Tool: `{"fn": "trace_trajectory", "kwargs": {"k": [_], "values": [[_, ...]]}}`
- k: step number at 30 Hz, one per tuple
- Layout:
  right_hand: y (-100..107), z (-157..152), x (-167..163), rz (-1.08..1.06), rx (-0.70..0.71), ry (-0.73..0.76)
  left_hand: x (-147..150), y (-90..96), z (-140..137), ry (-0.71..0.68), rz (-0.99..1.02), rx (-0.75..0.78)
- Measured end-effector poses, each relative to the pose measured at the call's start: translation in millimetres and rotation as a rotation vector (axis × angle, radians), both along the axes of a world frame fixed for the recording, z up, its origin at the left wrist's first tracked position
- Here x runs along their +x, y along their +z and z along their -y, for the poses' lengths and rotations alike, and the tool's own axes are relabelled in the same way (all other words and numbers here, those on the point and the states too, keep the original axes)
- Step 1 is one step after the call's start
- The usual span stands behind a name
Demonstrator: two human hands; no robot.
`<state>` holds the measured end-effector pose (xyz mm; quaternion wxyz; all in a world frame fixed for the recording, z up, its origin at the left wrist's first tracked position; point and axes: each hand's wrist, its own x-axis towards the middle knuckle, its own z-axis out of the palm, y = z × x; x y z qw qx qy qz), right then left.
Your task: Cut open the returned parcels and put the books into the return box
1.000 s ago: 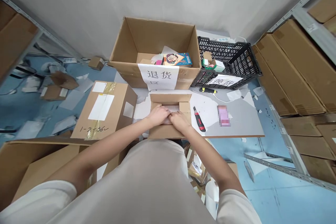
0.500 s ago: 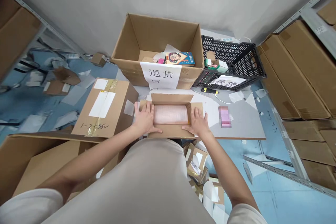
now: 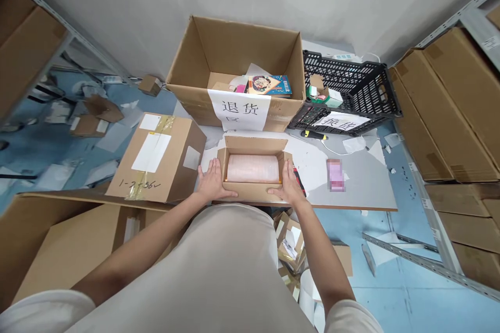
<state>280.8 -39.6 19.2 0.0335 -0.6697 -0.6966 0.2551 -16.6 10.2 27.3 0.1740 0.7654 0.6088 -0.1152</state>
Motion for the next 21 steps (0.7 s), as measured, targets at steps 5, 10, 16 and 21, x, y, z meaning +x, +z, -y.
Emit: {"fn": "trace_trajectory", "kwargs": {"k": [5,10,16,21], "values": [[35,-13,-22,0.242,0.196,0.081,1,4.5,9,-0.071,0.104,0.189],[39,-53,-52,0.005,-0.103,0.428,9,6.6,13,-0.241,0.152,0.235],[0,-92,-45,0.024,-0.693,0.38,11,-9.1,11,-0.196,0.195,0.221],[3,-91,-53,0.187,-0.43,0.602,10,-15.5,9,-0.167,0.255,0.236]]}}
